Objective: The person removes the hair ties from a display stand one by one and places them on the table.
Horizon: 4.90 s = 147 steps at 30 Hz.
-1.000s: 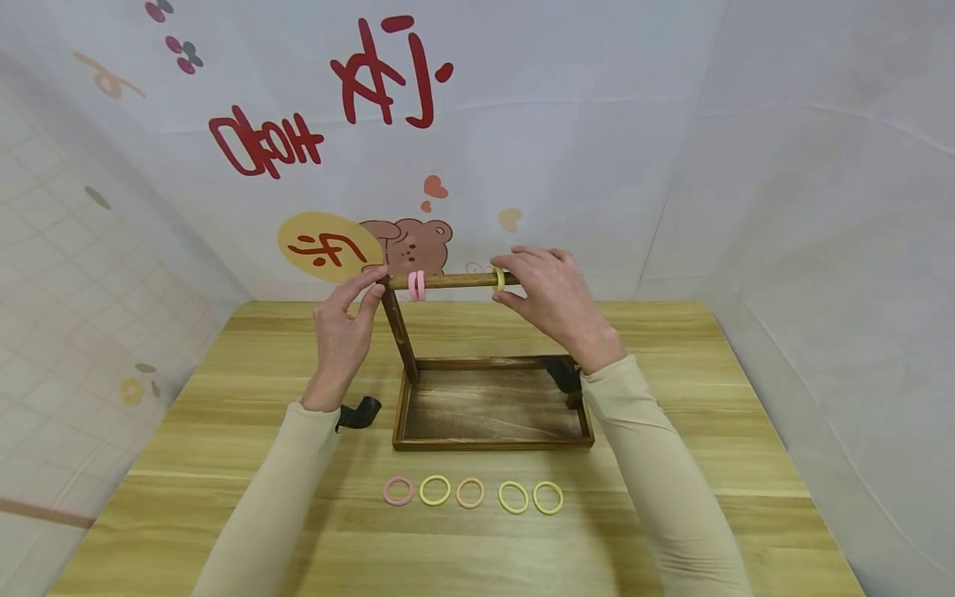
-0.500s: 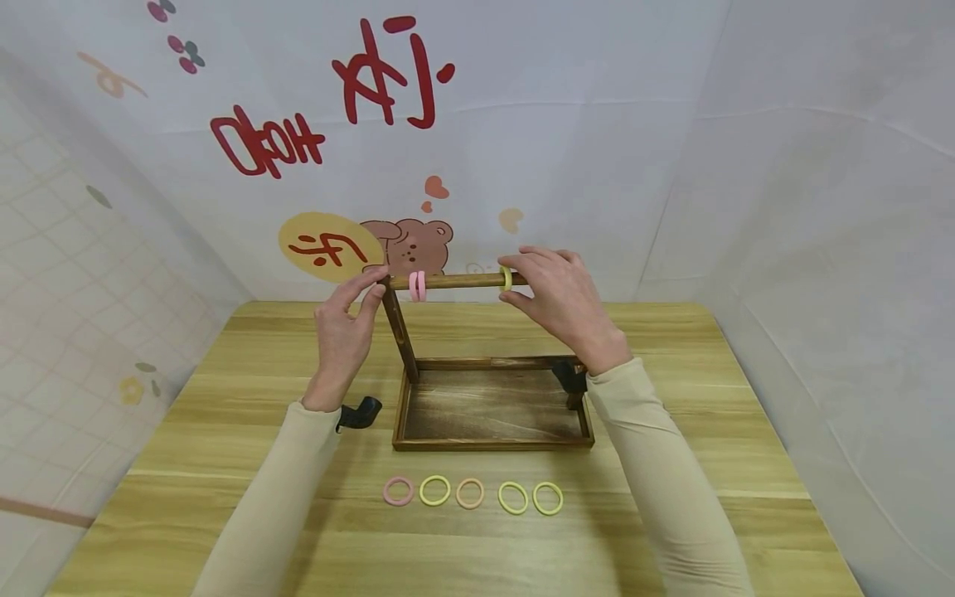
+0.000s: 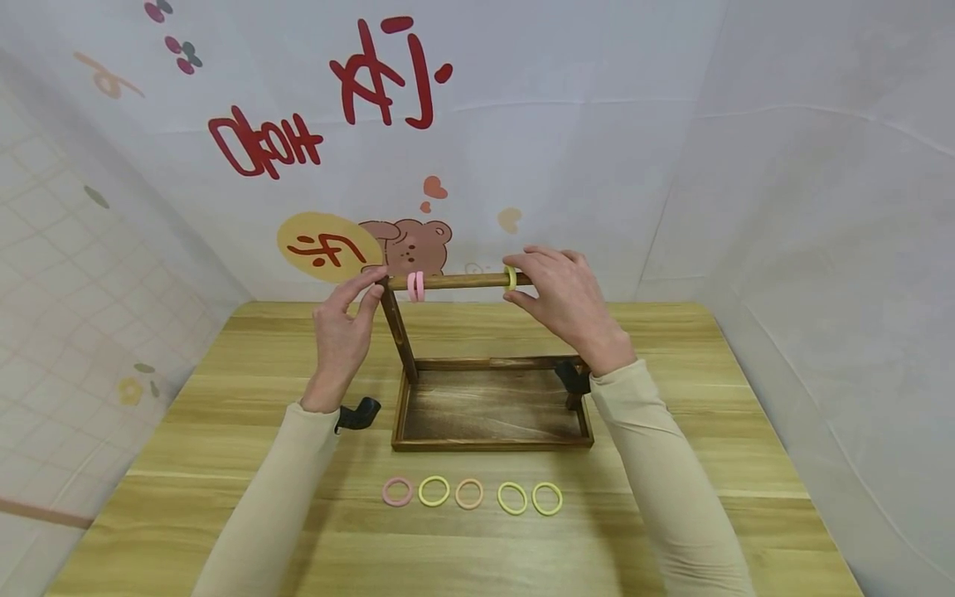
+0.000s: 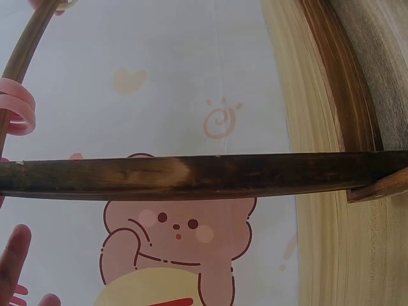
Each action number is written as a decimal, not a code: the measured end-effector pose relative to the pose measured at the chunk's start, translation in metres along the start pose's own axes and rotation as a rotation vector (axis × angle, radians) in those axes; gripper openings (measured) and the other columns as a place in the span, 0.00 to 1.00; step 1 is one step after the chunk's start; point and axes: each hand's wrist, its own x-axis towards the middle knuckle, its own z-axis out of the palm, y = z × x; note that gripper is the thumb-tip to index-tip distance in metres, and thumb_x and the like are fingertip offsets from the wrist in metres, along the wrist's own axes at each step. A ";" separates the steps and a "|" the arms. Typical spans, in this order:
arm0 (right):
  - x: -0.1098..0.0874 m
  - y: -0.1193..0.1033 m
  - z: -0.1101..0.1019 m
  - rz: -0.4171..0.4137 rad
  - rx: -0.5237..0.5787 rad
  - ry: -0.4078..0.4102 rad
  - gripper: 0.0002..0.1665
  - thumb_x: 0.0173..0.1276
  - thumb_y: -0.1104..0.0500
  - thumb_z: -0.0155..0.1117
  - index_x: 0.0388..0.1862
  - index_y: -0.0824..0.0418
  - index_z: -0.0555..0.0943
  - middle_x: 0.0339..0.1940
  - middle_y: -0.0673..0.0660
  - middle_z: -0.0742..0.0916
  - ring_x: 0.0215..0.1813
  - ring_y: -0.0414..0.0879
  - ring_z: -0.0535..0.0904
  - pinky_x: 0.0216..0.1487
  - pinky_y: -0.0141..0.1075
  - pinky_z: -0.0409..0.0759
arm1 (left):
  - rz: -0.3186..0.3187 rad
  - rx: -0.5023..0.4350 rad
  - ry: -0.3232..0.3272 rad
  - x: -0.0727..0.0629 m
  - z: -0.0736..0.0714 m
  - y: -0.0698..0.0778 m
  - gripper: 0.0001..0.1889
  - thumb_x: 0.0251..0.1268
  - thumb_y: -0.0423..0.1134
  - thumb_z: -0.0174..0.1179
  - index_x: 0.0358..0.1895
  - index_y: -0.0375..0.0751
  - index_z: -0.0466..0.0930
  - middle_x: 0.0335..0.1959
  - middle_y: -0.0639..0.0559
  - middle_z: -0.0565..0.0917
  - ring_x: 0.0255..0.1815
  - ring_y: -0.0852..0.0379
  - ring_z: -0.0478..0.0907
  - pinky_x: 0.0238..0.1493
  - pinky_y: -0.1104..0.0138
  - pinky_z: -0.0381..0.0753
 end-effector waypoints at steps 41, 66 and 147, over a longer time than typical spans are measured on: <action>-0.011 0.015 -0.004 0.038 0.002 0.024 0.31 0.65 0.52 0.79 0.65 0.61 0.83 0.61 0.60 0.87 0.70 0.59 0.76 0.67 0.64 0.69 | -0.003 0.005 -0.006 -0.001 0.000 -0.001 0.14 0.76 0.37 0.63 0.58 0.38 0.87 0.56 0.45 0.88 0.60 0.46 0.83 0.63 0.49 0.79; -0.022 0.030 -0.008 0.090 0.016 0.031 0.31 0.65 0.54 0.79 0.65 0.62 0.82 0.62 0.60 0.87 0.70 0.60 0.76 0.68 0.65 0.67 | -0.024 -0.001 -0.002 -0.001 0.000 -0.003 0.14 0.75 0.37 0.64 0.58 0.38 0.87 0.57 0.44 0.88 0.61 0.45 0.82 0.65 0.49 0.78; -0.148 0.026 -0.024 0.091 0.226 0.147 0.35 0.50 0.64 0.85 0.61 0.58 0.86 0.55 0.55 0.90 0.57 0.52 0.85 0.63 0.17 0.65 | -0.027 -0.017 0.029 -0.001 0.005 -0.003 0.14 0.73 0.36 0.65 0.58 0.38 0.88 0.56 0.45 0.88 0.60 0.46 0.83 0.64 0.50 0.79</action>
